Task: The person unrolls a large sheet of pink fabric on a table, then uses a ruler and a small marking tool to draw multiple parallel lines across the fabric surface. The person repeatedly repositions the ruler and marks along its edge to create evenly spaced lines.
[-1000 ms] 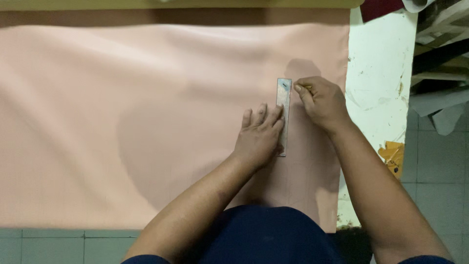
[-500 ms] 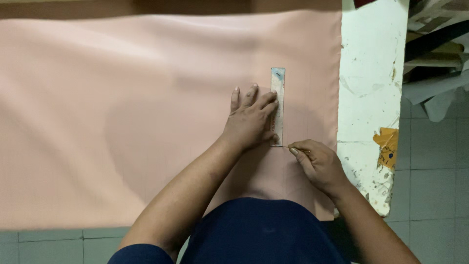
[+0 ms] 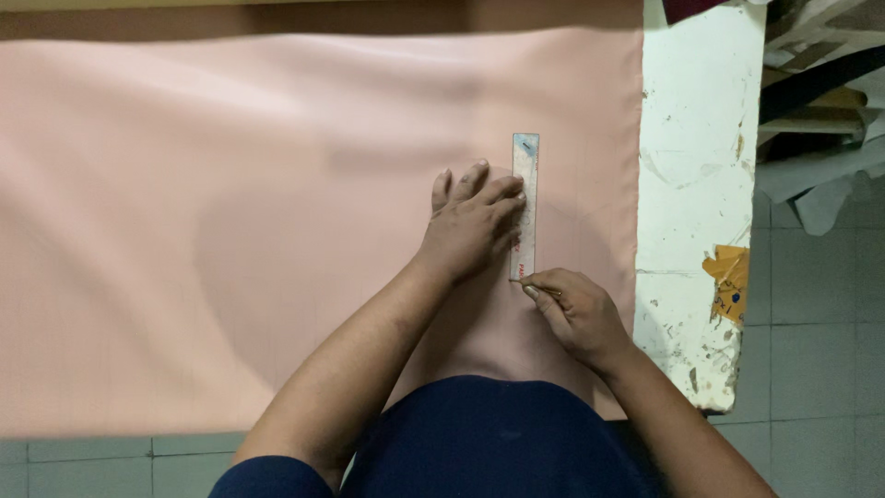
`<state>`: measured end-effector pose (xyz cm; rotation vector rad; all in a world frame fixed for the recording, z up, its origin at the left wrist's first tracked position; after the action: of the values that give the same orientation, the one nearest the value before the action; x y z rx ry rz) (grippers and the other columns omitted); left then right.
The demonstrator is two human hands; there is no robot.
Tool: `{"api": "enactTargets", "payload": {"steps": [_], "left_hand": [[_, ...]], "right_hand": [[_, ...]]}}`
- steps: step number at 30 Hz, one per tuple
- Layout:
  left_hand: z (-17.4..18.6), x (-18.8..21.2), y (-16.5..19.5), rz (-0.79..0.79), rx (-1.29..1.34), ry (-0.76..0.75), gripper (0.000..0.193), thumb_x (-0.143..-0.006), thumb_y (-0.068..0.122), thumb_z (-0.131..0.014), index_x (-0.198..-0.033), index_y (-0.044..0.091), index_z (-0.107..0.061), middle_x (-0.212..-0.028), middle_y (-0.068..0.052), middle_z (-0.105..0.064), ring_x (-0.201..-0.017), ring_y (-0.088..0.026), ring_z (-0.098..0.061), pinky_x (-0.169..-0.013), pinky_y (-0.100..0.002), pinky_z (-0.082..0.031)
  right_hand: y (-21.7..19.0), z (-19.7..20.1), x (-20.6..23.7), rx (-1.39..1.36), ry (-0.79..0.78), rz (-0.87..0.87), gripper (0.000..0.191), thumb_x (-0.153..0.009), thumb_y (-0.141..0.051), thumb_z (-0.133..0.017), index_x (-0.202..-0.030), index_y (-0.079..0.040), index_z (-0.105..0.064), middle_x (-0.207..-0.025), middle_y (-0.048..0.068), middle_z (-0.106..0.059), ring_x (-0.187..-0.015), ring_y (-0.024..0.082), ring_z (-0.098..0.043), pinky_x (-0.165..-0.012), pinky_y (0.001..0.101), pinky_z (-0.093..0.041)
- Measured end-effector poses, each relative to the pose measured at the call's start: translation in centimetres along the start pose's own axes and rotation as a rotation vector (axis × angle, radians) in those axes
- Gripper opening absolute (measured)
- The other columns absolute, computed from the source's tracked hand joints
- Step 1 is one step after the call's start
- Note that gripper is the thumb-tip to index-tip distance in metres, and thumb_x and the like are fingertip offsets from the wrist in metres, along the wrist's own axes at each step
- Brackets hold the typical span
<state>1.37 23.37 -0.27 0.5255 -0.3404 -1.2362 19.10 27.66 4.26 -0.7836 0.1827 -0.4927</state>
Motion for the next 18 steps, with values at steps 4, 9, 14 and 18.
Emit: {"api": "enactTargets", "payload": {"steps": [4,9,14,18], "left_hand": [[-0.2,0.2,0.3,0.024,-0.014,-0.032,0.043,-0.091,0.038,-0.065,-0.133,0.027,-0.066,-0.152,0.008,-0.048,-0.15,-0.028,-0.031,-0.121,-0.06,-0.007],[0.1,0.1,0.0,0.06,0.013,-0.051,0.035,-0.102,0.036,-0.053,-0.134,0.031,-0.066,-0.154,0.01,-0.047,-0.152,-0.027,-0.029,-0.124,-0.06,-0.005],[0.4,0.4,-0.2,-0.009,-0.071,-0.12,0.052,-0.096,0.04,-0.058,-0.146,0.03,-0.051,-0.16,0.008,-0.039,-0.153,-0.029,-0.021,-0.12,-0.064,-0.001],[0.8,2.1,-0.1,-0.041,-0.081,-0.161,0.096,-0.077,0.049,-0.075,-0.157,0.019,-0.031,-0.164,-0.002,-0.031,-0.153,-0.029,-0.018,-0.119,-0.064,-0.001]], "right_hand": [[-0.6,0.1,-1.2,0.148,0.065,0.091,0.013,-0.097,-0.014,-0.065,-0.103,-0.006,-0.073,-0.097,0.009,-0.074,-0.088,0.025,-0.07,-0.08,0.0384,-0.056],[-0.4,0.3,-4.7,0.166,0.223,0.148,0.013,-0.1,-0.013,-0.064,-0.105,-0.004,-0.072,-0.098,0.012,-0.073,-0.086,0.027,-0.069,-0.078,0.0381,-0.055],[3.3,0.7,-4.9,-0.266,0.171,-0.314,0.02,-0.107,-0.014,-0.052,-0.106,-0.002,-0.068,-0.095,0.012,-0.071,-0.079,0.017,-0.068,-0.071,0.0277,-0.056],[5.6,-0.8,-3.2,-0.417,0.087,-0.678,0.021,-0.1,-0.012,-0.048,-0.113,-0.005,-0.063,-0.105,0.008,-0.073,-0.071,0.013,-0.07,-0.053,0.0261,-0.052]]}}
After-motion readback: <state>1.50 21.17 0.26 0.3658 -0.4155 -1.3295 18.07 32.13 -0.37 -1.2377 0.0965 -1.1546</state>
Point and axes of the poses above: each hand's wrist, its own x-axis away from the middle knuckle, its own z-axis out of the back of the hand, y = z × x, the point moved 5 cm from there along -x, towards the middle knuckle
